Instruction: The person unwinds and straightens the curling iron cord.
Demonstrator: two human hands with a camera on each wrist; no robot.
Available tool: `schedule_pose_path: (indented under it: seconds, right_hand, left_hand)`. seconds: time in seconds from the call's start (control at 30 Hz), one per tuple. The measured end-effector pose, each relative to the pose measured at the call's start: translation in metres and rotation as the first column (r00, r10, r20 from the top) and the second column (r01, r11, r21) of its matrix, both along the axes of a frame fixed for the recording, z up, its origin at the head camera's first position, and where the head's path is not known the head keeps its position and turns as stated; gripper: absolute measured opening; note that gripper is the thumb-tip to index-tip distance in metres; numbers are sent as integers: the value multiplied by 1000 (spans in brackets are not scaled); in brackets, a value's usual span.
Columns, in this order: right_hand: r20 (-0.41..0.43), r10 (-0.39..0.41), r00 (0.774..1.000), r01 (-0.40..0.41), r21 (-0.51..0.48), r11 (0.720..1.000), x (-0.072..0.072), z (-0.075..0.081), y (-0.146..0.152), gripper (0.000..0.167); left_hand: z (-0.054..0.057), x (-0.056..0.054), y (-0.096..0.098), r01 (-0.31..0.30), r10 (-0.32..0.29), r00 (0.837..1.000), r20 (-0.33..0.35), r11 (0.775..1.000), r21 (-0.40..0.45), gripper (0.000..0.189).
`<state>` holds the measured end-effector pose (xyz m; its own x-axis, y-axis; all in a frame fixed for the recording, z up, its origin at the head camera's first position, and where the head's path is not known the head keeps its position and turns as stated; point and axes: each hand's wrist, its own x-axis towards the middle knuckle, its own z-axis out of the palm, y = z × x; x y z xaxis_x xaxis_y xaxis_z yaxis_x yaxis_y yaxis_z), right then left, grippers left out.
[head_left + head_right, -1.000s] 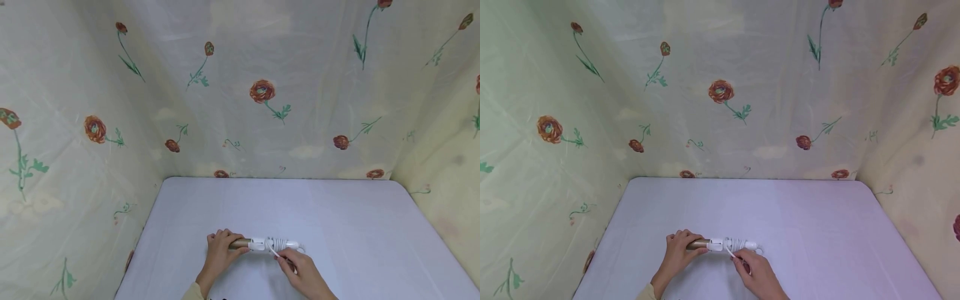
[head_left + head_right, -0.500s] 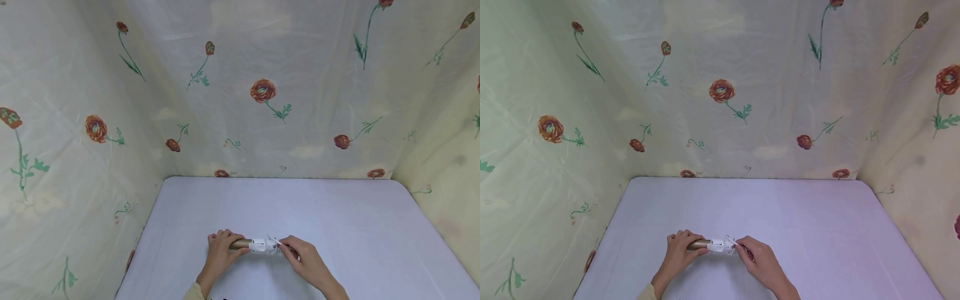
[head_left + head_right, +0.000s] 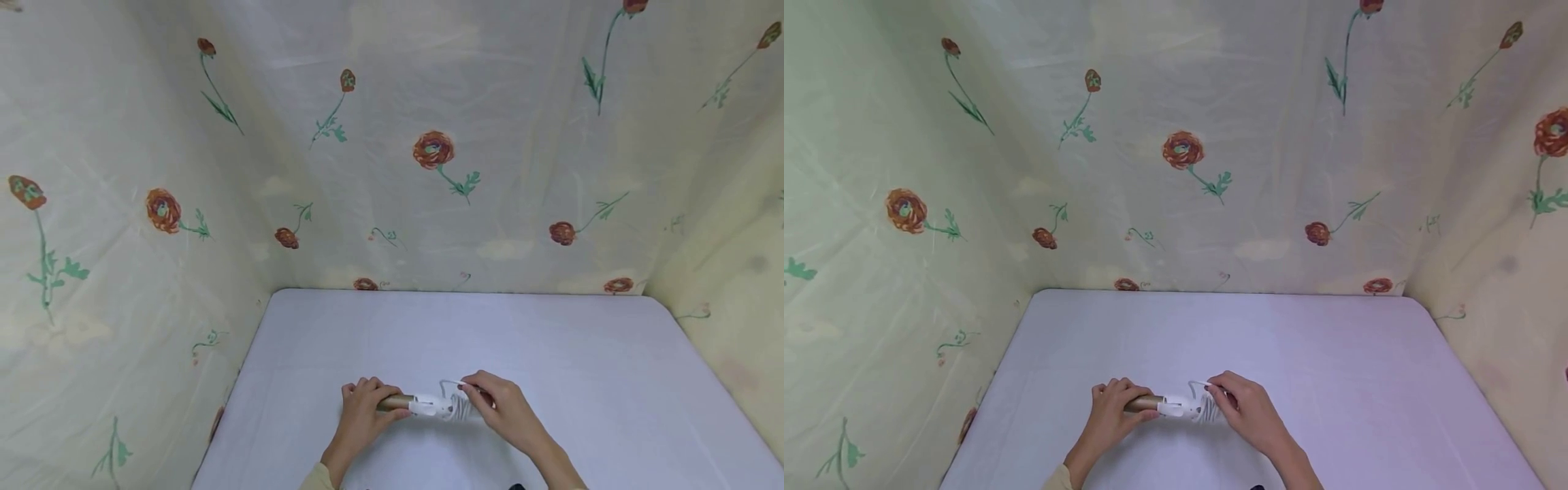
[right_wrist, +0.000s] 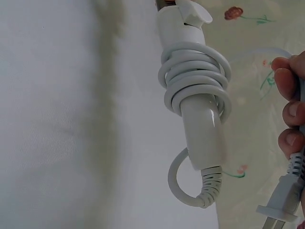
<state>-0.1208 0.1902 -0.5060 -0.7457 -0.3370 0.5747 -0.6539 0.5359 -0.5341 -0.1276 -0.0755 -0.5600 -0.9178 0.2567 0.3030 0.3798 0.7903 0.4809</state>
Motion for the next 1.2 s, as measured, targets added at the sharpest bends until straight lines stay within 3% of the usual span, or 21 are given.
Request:
schedule_pose_path:
  seconds: [0.23,0.67,1.2]
  right_hand:
    - [-14,19,1000,-19,1,1000,-8,-3,3,15]
    - [16,0,1000,0,29,1000,-26,-9,11,14]
    - [130,-37,991,25,88,996,-33,-24,25,11]
  left_hand:
    - [-4,2,-2,16,-16,1000,-26,1000,-12,41]
    - [-2,4,-7,71,-71,997,14,997,27,37]
    - [-3,5,-13,178,-179,984,11,980,92,36]
